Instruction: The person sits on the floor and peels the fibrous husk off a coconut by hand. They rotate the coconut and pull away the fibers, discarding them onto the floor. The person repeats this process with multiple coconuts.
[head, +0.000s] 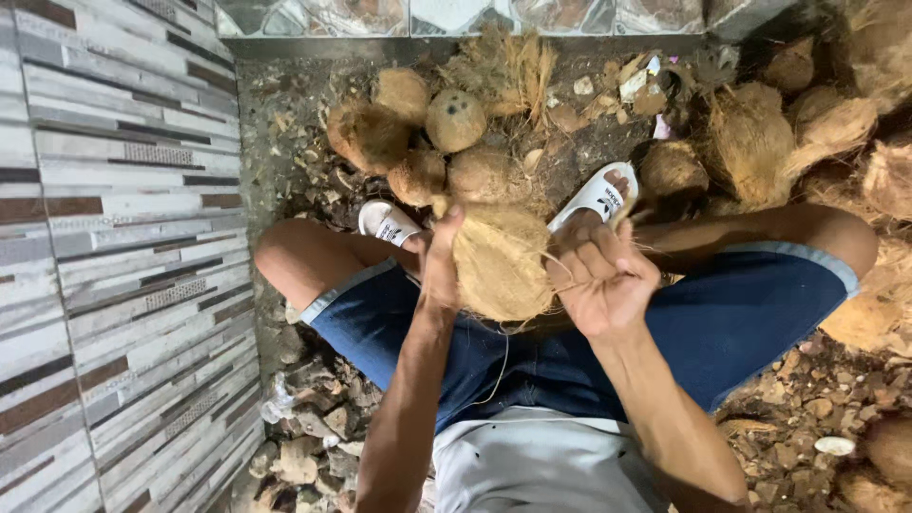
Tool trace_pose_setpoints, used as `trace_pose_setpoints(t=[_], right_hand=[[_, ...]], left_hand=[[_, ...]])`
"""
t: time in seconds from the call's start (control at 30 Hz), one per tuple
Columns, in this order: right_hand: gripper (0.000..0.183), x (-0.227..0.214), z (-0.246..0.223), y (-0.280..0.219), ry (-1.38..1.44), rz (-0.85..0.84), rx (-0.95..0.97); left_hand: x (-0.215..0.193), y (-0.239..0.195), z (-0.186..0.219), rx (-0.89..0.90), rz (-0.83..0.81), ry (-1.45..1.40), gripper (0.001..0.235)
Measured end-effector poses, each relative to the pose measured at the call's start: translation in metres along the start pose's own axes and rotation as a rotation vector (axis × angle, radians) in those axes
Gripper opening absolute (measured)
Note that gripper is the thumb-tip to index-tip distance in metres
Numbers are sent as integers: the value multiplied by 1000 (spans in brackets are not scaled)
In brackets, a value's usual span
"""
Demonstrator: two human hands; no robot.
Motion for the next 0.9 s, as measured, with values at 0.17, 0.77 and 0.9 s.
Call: trace_pose_setpoints(t=[0.17, 0.77, 0.9], right_hand=[[38, 59, 23, -15, -1084, 28, -328], [52, -22, 33, -33, -812, 1, -177], [48, 24, 31, -34, -891, 31, -223]], left_hand=[[-10, 129, -61, 215, -120, 186, 99], [-4, 26, -30, -7, -114, -33, 102], [-21, 71, -70, 28, -112, -49, 86]])
Point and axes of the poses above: each hand's wrist, its own y-axis towards the middle knuckle, its own x-axis out of the palm, z = x × y, the point moved 2 cm from there along y, towards the middle knuckle, and after that the axes turned 1 degree about -x, right-handed, at the moved point
